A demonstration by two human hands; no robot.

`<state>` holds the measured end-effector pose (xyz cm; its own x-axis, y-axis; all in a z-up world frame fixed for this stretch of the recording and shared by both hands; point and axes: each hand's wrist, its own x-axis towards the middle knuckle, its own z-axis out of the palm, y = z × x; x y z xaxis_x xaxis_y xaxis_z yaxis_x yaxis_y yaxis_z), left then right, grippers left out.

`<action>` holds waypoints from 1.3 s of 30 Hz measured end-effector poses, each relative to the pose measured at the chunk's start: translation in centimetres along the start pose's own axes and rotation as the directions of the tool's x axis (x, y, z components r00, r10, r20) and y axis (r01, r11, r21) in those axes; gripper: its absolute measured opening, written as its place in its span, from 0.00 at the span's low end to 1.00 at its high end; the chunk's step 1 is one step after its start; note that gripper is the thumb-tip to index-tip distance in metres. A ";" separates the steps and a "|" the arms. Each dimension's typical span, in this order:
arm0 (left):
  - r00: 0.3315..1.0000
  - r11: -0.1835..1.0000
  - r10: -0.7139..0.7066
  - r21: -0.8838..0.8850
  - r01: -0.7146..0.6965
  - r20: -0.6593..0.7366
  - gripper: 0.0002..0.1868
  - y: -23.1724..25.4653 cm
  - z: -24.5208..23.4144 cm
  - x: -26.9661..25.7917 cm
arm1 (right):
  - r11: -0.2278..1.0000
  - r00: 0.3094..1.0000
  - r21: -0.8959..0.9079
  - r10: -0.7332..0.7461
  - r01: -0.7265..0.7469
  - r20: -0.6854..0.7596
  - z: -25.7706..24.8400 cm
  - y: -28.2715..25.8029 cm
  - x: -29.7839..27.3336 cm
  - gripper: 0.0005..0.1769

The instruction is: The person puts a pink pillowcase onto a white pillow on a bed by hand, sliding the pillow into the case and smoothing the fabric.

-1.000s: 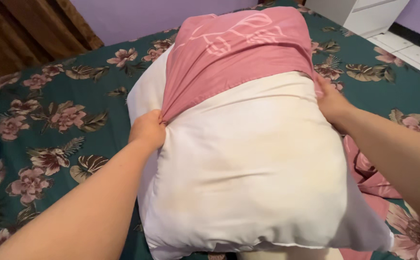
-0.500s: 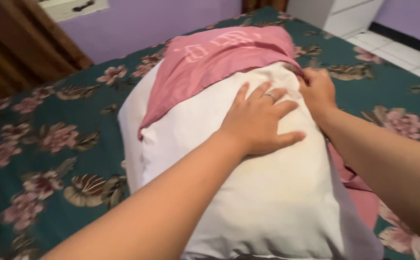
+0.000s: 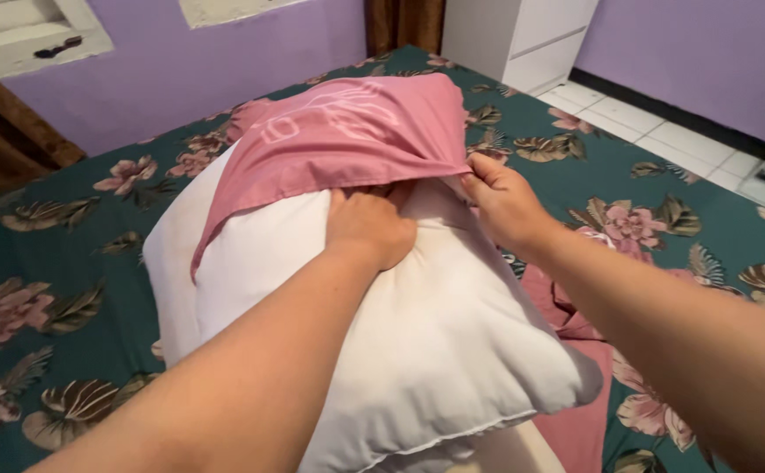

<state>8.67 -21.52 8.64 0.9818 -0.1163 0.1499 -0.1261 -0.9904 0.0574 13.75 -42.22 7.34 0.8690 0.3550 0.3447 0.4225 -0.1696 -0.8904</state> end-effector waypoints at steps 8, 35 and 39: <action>0.923 0.827 -0.318 -0.539 0.158 -0.217 0.28 -4.4 -1.1 4.7 | 0.984 0.998 0.173 0.055 -0.052 -0.012 0.2 -5.9 -5.0 0.09; 0.750 0.870 0.431 0.009 -0.494 -0.502 0.60 -1.2 -4.8 -13.1 | 0.685 0.923 -0.637 0.149 -0.354 -0.354 3.6 -4.0 -3.3 0.25; 0.899 0.965 0.259 0.127 -0.228 -0.354 0.62 1.4 -5.2 -12.3 | 0.814 0.956 -0.561 -0.023 -0.153 -0.294 2.0 -5.2 -3.2 0.23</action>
<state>-4.35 -21.06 11.96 0.7993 -0.3342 0.4994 -0.3275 -0.9391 -0.1042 8.25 -40.63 10.32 0.8963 0.0733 0.4373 0.3556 -0.7079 -0.6103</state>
